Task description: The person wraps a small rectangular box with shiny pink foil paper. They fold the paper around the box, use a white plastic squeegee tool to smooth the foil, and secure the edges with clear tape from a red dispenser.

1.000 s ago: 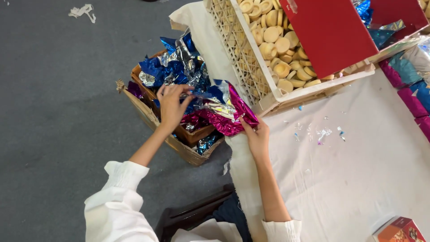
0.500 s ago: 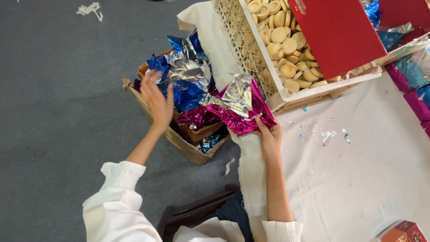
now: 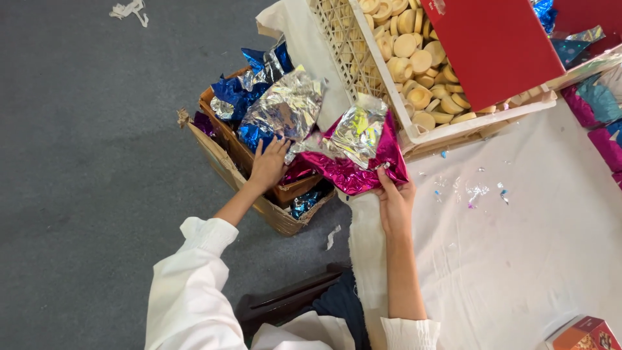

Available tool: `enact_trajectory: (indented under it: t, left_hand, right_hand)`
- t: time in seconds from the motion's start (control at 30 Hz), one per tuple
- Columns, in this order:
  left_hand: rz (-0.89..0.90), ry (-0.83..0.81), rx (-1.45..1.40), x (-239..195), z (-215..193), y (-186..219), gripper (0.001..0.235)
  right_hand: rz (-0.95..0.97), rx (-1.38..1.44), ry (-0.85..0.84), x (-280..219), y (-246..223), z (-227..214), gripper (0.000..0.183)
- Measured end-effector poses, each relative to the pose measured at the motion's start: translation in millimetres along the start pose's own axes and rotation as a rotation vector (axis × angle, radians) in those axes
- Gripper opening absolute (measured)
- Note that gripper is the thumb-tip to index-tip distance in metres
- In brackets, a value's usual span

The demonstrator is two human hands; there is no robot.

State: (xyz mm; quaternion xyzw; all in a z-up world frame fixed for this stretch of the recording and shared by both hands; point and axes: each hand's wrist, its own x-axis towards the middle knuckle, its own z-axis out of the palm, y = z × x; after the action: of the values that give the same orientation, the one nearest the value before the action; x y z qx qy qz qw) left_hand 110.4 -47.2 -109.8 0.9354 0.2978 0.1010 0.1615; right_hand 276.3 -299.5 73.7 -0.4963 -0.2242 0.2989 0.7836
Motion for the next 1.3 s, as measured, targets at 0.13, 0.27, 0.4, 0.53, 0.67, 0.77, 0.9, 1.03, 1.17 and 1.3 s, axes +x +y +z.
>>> enact_trajectory:
  t: [0.13,0.27,0.4,0.53,0.67,0.77,0.9,1.03,1.17,1.3]
  left_hand:
    - [-0.011,-0.009,-0.006,3.7,16.1,-3.1,0.072]
    - [-0.049,-0.063,0.017,11.2,28.5,-9.1,0.071]
    - [-0.081,-0.055,-0.163,-2.9,-56.2,29.7,0.097]
    - [0.093,0.313,-0.393,-21.4,-112.1,57.7,0.112]
    - [0.368,0.48,-0.355,-17.8,-120.1,60.9,0.073]
    - [0.077,0.438,-0.669,12.8,-72.5,36.9,0.039]
    - [-0.383,0.433,-1.342,26.9,-69.0,15.2,0.029]
    - [-0.265,0.449,-1.624,20.0,-69.2,13.8,0.032]
    - [-0.414,0.442,-1.561,15.5,-67.9,4.4,0.035]
    - [-0.434,0.448,-1.557,7.1,-91.2,10.7,0.033]
  right_hand:
    - [-0.017,0.124,0.032,-1.5,-7.4,-1.2,0.03]
    - [-0.045,0.257,0.009,1.3,-6.2,-6.8,0.027]
    - [-0.032,0.241,0.043,1.6,-10.4,-1.8,0.028]
    - [-0.05,0.283,-0.131,-1.1,3.6,-19.1,0.034]
    - [0.009,-0.007,-0.349,-14.4,-7.9,8.8,0.07]
    - [-0.002,-0.175,-0.363,-18.4,-3.5,20.1,0.074]
    - [-0.058,-1.205,-0.272,-31.1,-4.9,85.2,0.077]
    - [-0.659,-1.749,-0.608,-8.9,62.9,91.5,0.078]
    - [-0.359,-1.706,-0.615,2.7,89.7,87.0,0.085]
    - [-0.251,-1.715,-0.666,4.4,109.2,57.7,0.086]
